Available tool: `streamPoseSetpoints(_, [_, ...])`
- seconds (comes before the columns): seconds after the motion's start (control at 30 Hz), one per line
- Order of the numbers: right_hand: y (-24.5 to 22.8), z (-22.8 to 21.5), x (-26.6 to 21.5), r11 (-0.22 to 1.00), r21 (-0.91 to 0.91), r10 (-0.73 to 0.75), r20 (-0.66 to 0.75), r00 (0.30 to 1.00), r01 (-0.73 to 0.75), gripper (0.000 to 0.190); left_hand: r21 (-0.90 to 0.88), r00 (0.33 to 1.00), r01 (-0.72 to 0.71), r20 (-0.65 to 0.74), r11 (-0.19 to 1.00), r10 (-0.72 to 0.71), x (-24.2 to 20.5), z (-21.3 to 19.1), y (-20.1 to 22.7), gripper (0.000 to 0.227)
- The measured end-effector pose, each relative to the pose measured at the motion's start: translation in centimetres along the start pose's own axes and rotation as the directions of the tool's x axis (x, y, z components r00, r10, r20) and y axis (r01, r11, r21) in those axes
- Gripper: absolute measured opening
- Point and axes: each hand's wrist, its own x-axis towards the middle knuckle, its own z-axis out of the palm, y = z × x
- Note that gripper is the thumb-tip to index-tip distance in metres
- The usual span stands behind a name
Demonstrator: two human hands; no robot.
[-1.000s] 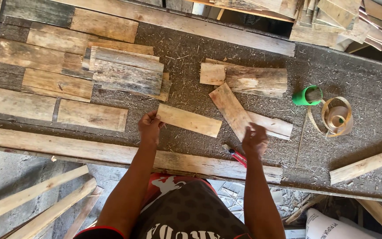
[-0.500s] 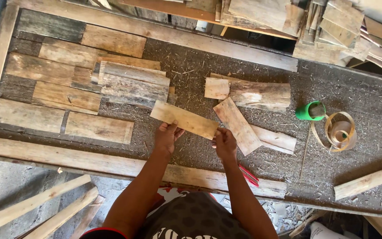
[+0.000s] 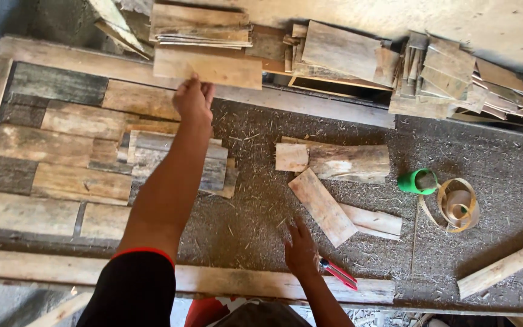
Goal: Cutting and measuring small wood or bamboo slats using a utility knife on a workshop bench.
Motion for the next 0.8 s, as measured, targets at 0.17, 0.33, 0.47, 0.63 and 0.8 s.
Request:
streamPoseSetpoints(0.17, [-0.6,-0.3,0.2,1.0,-0.005,0.031,-0.008,0.999,-0.031,0.056,-0.099,0.995,-0.042,0.083,0.994,0.051,7.9,6.2,1.4,0.018])
streamPoseSetpoints(0.33, [-0.7,-0.4,0.4,0.997,0.008,0.08,-0.004,0.997,-0.08,0.055,0.008,0.997,0.001,0.08,1.0,-0.002,8.6,8.0,1.7,0.017])
streamPoseSetpoints(0.47, [2.7,1.0,0.0,0.996,0.072,0.061,-0.028,0.998,-0.059,0.049,0.459,0.953,-0.287,0.05,0.841,0.298,6.4,3.7,-3.4,0.026])
streamPoseSetpoints(0.63, [4.6,-3.0,2.0,0.978,-0.084,0.175,-0.179,0.968,-0.192,0.073,0.728,0.926,-0.375,0.271,0.574,0.261,-6.3,-2.0,-6.9,0.01])
streamPoseSetpoints(0.8, [7.7,-5.6,5.1,0.911,-0.303,0.301,0.025,0.953,-0.28,0.117,0.847,0.921,-0.307,0.379,0.433,-0.087,-17.0,-7.0,-10.3,0.024])
